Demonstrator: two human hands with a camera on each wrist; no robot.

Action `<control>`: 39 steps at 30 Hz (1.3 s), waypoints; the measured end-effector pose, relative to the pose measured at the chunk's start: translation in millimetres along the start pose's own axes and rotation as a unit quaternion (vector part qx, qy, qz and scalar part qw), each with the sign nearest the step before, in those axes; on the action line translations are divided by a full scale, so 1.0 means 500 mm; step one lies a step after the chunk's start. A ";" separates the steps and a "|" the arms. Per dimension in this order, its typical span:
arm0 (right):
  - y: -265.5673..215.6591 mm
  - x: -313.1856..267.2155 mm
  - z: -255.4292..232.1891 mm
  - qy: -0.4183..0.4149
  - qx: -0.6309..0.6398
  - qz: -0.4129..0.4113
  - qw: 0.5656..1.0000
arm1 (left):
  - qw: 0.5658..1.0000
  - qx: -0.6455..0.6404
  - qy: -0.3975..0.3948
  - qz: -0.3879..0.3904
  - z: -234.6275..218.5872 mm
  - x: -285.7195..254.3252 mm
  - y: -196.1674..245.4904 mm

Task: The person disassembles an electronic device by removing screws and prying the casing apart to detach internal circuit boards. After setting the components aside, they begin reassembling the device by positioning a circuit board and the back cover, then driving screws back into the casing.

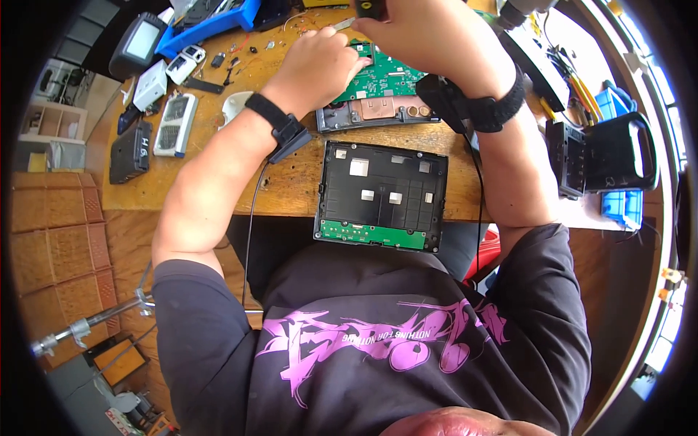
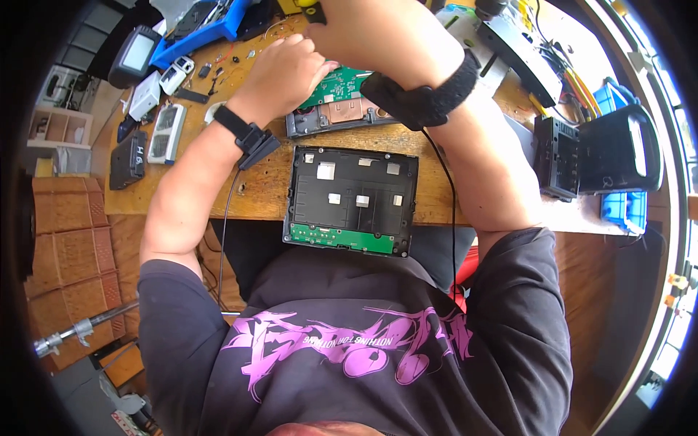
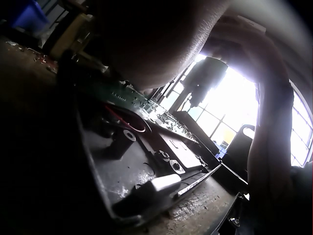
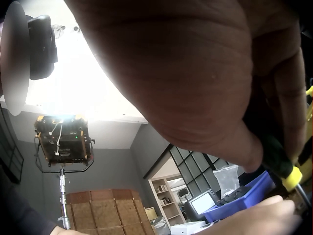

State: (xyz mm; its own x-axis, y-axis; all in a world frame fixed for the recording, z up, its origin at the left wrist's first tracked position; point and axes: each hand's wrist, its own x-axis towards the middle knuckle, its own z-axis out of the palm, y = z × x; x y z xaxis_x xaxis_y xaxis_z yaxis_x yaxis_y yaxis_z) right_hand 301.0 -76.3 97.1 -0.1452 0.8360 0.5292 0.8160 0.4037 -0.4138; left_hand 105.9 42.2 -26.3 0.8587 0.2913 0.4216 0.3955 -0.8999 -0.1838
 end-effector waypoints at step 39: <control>0.040 -0.003 0.021 0.048 0.026 -0.026 0.998 | 0.982 -0.186 0.009 -0.029 -0.058 -0.032 0.006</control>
State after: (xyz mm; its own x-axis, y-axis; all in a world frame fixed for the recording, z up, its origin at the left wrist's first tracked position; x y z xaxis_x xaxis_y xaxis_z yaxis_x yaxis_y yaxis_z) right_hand 311.5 -65.7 80.3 -0.1310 0.7747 0.6187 0.7783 0.4668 -0.4198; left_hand 84.0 25.5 -7.7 0.8305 0.3432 0.4387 0.2952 -0.9391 0.1760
